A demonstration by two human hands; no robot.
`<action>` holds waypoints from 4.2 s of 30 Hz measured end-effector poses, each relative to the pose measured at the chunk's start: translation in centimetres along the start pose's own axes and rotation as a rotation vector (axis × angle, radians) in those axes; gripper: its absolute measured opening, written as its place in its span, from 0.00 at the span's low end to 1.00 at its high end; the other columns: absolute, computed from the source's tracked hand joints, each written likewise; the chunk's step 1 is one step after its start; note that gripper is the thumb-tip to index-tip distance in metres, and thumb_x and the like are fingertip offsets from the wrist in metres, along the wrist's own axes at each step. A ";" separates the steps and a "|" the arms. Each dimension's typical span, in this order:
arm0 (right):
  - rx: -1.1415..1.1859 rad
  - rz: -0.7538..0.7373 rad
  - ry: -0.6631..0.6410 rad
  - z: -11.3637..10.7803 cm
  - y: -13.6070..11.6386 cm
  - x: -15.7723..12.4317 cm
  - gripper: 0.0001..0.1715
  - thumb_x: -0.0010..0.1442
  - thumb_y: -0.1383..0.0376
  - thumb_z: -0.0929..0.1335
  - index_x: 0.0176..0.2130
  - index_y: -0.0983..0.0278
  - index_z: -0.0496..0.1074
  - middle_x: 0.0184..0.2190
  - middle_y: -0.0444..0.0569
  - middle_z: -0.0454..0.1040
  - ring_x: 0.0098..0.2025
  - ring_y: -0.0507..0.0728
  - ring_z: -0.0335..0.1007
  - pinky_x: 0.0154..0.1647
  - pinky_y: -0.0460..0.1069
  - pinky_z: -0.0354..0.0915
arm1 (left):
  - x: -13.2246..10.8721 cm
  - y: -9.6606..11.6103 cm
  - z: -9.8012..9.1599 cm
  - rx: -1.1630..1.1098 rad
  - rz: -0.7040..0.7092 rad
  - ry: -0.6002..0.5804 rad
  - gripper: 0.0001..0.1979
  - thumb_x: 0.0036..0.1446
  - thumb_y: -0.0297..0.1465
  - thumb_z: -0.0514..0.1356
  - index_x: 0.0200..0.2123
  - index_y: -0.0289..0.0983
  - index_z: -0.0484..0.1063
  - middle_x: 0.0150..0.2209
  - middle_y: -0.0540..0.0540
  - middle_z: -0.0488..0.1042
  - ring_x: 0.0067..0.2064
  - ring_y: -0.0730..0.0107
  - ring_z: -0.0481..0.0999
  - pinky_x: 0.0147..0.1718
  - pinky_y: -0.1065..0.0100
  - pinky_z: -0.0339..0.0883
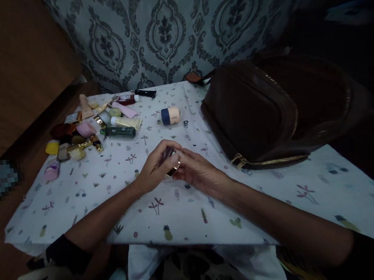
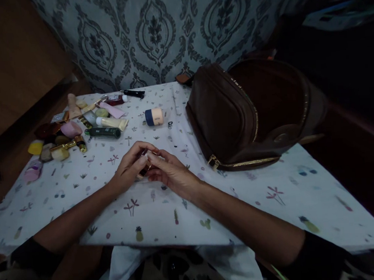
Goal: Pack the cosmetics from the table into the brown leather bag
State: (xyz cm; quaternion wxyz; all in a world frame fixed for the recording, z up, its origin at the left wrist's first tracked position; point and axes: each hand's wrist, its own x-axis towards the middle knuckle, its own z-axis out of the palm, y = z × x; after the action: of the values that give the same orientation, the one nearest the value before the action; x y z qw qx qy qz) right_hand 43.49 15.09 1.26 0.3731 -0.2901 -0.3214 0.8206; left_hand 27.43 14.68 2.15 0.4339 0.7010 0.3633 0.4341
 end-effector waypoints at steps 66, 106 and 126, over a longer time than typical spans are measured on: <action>-0.175 -0.026 -0.054 -0.3 -0.5 -0.2 0.26 0.55 0.50 0.74 0.49 0.60 0.73 0.37 0.45 0.76 0.36 0.52 0.69 0.35 0.48 0.65 | -0.6 -1.7 -0.1 0.254 -0.025 0.071 0.44 0.51 0.52 0.66 0.62 0.41 0.51 0.45 0.44 0.68 0.41 0.63 0.71 0.38 0.64 0.66; 0.095 0.187 -0.042 0.1 -0.5 0.0 0.19 0.67 0.53 0.65 0.45 0.65 0.75 0.36 0.51 0.79 0.36 0.54 0.77 0.39 0.48 0.75 | 0.0 -0.2 0.3 0.227 -0.101 0.218 0.18 0.70 0.44 0.46 0.39 0.39 0.69 0.33 0.50 0.71 0.35 0.69 0.69 0.35 0.67 0.63; 0.110 0.013 0.000 -0.7 -0.3 0.5 0.23 0.53 0.48 0.74 0.40 0.62 0.72 0.34 0.45 0.76 0.36 0.53 0.72 0.39 0.49 0.68 | -0.5 -1.4 0.4 0.120 -0.023 0.145 0.19 0.57 0.40 0.65 0.44 0.41 0.60 0.60 0.39 0.65 0.61 0.55 0.66 0.56 0.56 0.63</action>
State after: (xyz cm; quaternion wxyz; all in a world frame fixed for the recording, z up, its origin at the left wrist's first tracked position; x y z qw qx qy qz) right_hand 43.86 15.92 0.89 0.3834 -0.2711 -0.2738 0.8394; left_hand 27.38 14.62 0.58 0.3687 0.6882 0.4269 0.4562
